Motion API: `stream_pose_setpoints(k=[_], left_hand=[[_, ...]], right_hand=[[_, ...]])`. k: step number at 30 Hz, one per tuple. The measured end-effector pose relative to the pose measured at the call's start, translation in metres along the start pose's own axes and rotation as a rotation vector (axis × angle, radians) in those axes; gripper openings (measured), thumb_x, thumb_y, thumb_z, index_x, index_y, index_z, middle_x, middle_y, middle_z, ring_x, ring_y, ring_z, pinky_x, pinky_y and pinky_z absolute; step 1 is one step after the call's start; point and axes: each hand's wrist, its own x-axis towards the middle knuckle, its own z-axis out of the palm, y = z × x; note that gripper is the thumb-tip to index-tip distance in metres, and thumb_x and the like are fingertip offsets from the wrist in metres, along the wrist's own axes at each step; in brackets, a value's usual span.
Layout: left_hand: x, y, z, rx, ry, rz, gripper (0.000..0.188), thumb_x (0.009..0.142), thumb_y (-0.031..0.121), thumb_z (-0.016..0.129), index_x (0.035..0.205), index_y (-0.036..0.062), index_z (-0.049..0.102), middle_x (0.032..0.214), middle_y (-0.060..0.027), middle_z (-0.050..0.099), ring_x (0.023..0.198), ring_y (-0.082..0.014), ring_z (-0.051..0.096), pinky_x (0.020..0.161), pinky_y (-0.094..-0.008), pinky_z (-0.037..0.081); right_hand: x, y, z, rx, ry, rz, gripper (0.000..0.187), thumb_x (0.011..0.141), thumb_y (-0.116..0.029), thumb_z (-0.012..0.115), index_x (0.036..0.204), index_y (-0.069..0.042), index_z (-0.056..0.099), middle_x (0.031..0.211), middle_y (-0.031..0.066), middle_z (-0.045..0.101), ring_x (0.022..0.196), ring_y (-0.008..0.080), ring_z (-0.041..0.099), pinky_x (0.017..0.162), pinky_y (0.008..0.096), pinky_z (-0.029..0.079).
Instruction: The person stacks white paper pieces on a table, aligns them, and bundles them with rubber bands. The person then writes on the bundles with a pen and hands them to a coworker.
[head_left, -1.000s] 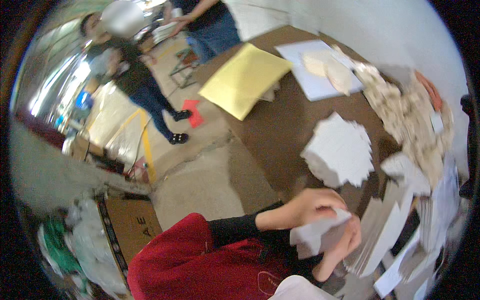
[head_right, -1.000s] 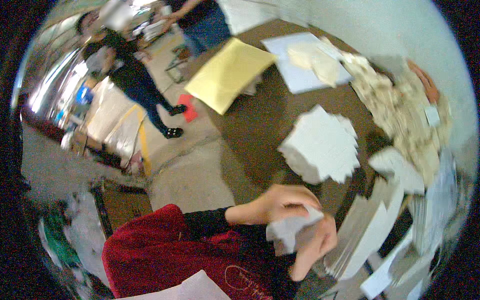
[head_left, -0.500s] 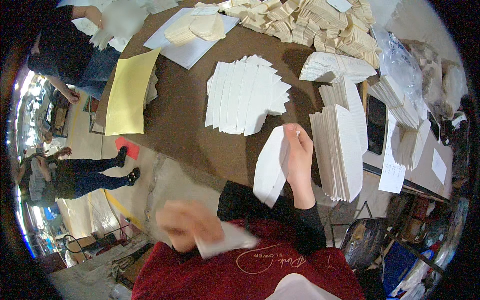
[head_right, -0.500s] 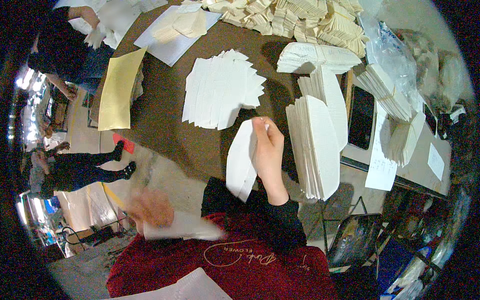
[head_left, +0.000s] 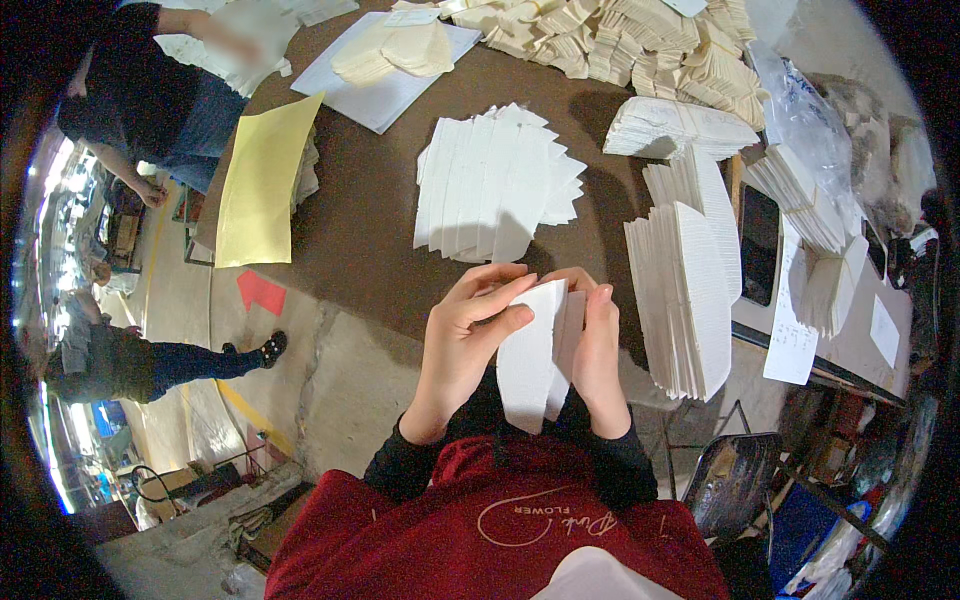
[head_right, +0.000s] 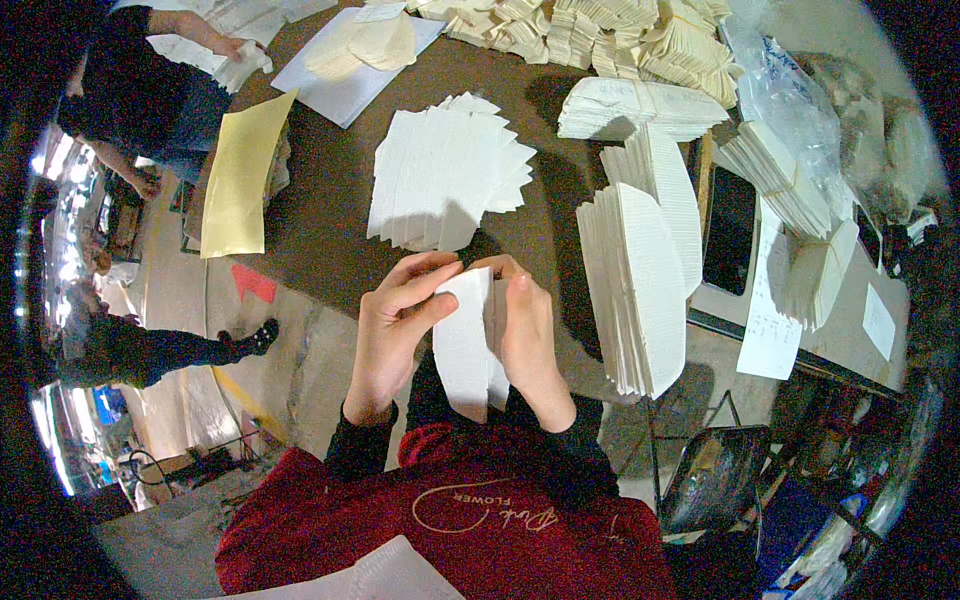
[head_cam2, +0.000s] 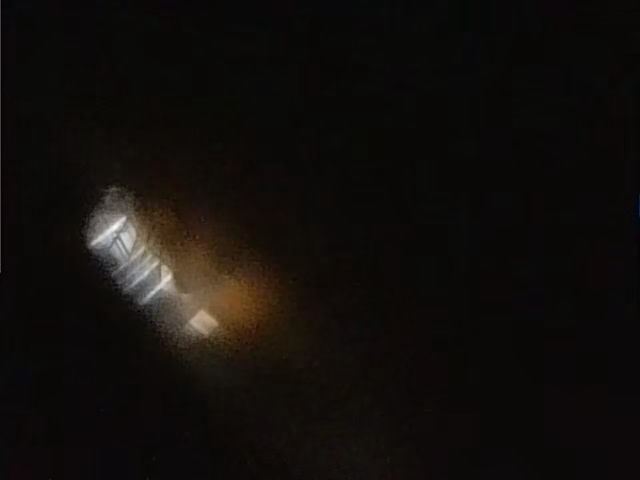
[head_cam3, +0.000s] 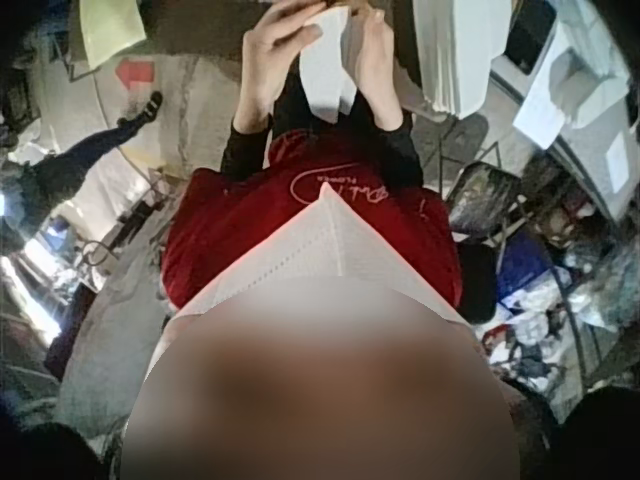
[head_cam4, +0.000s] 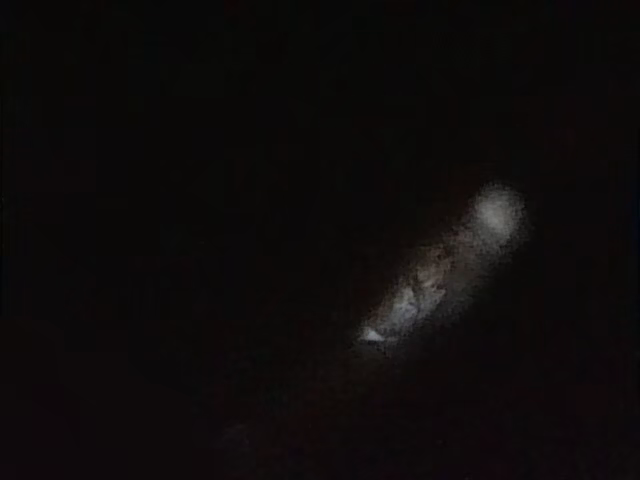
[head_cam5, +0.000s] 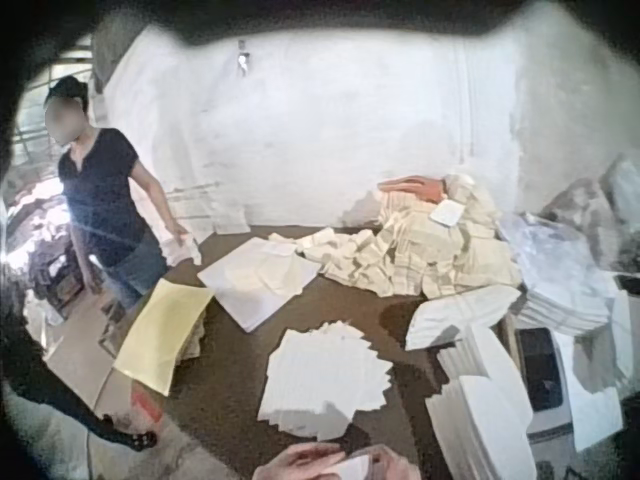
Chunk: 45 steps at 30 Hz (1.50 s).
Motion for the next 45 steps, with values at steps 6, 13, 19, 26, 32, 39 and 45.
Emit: stream_pose_setpoints(k=[6,13,19,26,32,39,45], left_hand=[[0.0,0.007,0.002,0.14,-0.055,0.0,0.038,0.082,0.002,0.071,0.119,0.0108,0.068,0.117,-0.0065,0.062,0.103,-0.0147,0.06,0.086,-0.0246,0.049],[-0.003,0.007,0.016,0.042,0.068,-0.046,0.032,0.083,0.003,0.07,0.115,0.0034,0.066,0.105,-0.0062,0.066,0.094,-0.0123,0.061,0.081,-0.0242,0.048],[0.004,-0.005,0.007,0.189,0.183,-0.094,0.023,0.087,0.007,0.066,0.109,0.001,0.063,0.101,-0.0095,0.066,0.086,-0.0149,0.062,0.077,-0.0261,0.048],[-0.005,-0.009,0.003,0.117,0.114,0.015,0.017,0.085,0.003,0.067,0.101,-0.0004,0.065,0.099,-0.0069,0.065,0.086,-0.0126,0.06,0.076,-0.0248,0.047],[-0.048,0.023,-0.017,-0.081,-0.294,0.47,0.006,0.079,0.01,0.072,0.083,0.0058,0.071,0.096,-0.0093,0.063,0.086,-0.0275,0.06,0.077,-0.0375,0.048],[-0.041,0.023,-0.041,-0.51,0.132,0.301,0.006,0.084,0.01,0.066,0.087,0.0042,0.067,0.099,-0.0068,0.062,0.09,-0.0204,0.058,0.081,-0.0351,0.044],[-0.015,0.015,-0.013,-0.628,0.156,0.085,0.008,0.091,0.007,0.062,0.096,0.0006,0.064,0.112,-0.0083,0.058,0.103,-0.018,0.055,0.091,-0.0295,0.041]], right_hand=[[0.003,0.006,0.002,-0.093,0.012,-0.071,0.055,0.104,-0.042,0.027,0.1,0.0,0.062,0.077,0.0087,0.063,0.071,0.0128,0.058,0.062,0.029,0.045],[-0.004,0.002,0.002,-0.211,0.035,-0.084,0.041,0.104,-0.031,0.034,0.104,-0.001,0.063,0.08,0.0109,0.064,0.073,0.0132,0.058,0.065,0.0291,0.045],[-0.008,0.013,0.007,0.039,0.161,-0.076,0.027,0.101,-0.014,0.046,0.119,0.0,0.062,0.093,0.0046,0.066,0.079,0.0082,0.055,0.07,0.0239,0.045],[-0.01,0.033,0.002,-0.282,0.174,-0.035,0.022,0.099,-0.016,0.054,0.098,0.001,0.067,0.075,-0.0023,0.061,0.068,0.0045,0.05,0.06,0.0211,0.04],[0.031,0.044,-0.004,0.355,0.427,0.033,0.025,0.102,-0.02,0.05,0.089,-0.003,0.064,0.071,-0.0091,0.048,0.064,0.0004,0.038,0.055,0.0197,0.03],[0.022,0.022,-0.005,0.343,0.45,-0.042,0.019,0.102,-0.016,0.048,0.103,-0.002,0.061,0.09,-0.0007,0.059,0.083,0.008,0.054,0.078,0.0233,0.043],[-0.004,-0.01,0.013,-0.217,0.199,-0.306,0.014,0.094,-0.004,0.053,0.103,0.003,0.062,0.092,0.012,0.062,0.084,0.0192,0.06,0.076,0.0286,0.047]])
